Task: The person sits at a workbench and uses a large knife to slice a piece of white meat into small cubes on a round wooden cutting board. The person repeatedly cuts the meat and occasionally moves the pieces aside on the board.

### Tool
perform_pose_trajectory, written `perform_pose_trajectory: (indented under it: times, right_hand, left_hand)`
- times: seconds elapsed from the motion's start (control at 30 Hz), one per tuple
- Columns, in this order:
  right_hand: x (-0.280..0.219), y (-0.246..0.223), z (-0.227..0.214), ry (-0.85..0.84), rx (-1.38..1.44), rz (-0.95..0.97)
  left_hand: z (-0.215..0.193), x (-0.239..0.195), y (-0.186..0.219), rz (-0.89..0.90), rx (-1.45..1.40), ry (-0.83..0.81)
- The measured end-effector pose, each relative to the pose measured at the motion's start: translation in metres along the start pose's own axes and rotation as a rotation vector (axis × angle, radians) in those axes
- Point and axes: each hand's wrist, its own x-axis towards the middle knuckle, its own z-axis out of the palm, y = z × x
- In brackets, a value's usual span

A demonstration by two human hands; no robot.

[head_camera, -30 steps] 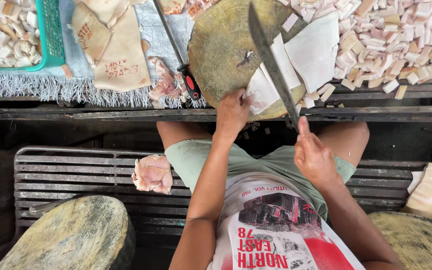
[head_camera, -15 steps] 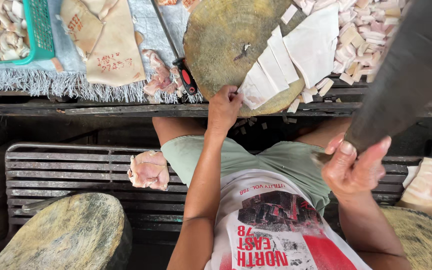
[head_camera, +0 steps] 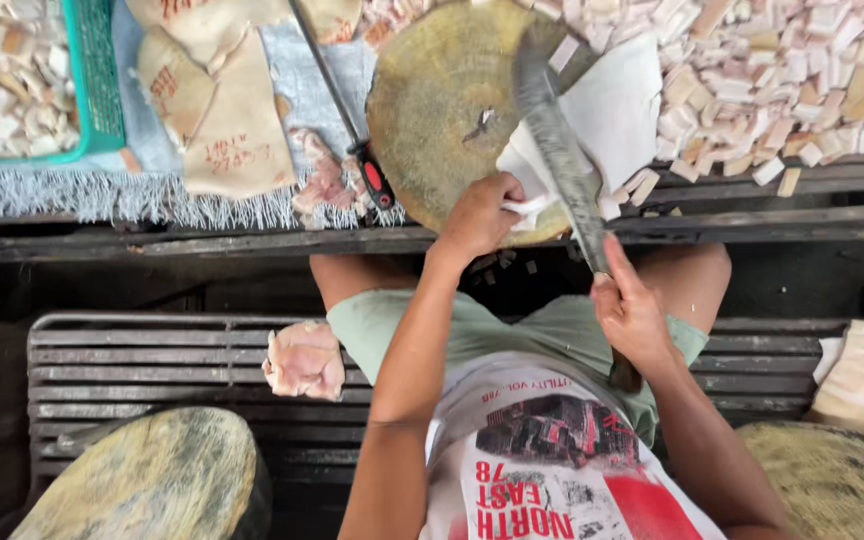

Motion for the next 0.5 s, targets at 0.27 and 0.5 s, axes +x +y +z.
perform_pose_trajectory:
  times: [0.27,0.5]
  right_hand:
    - [0.02,0.0,-0.024,0.26,0.373,0.018]
    - [0.035,0.008,-0.003,0.291,0.543,0.203]
  left_hand:
    - [-0.02,0.082,0.078,0.463,1.034,-0.496]
    - [-0.037,0.107,0.08,0.536,1.127,-0.68]
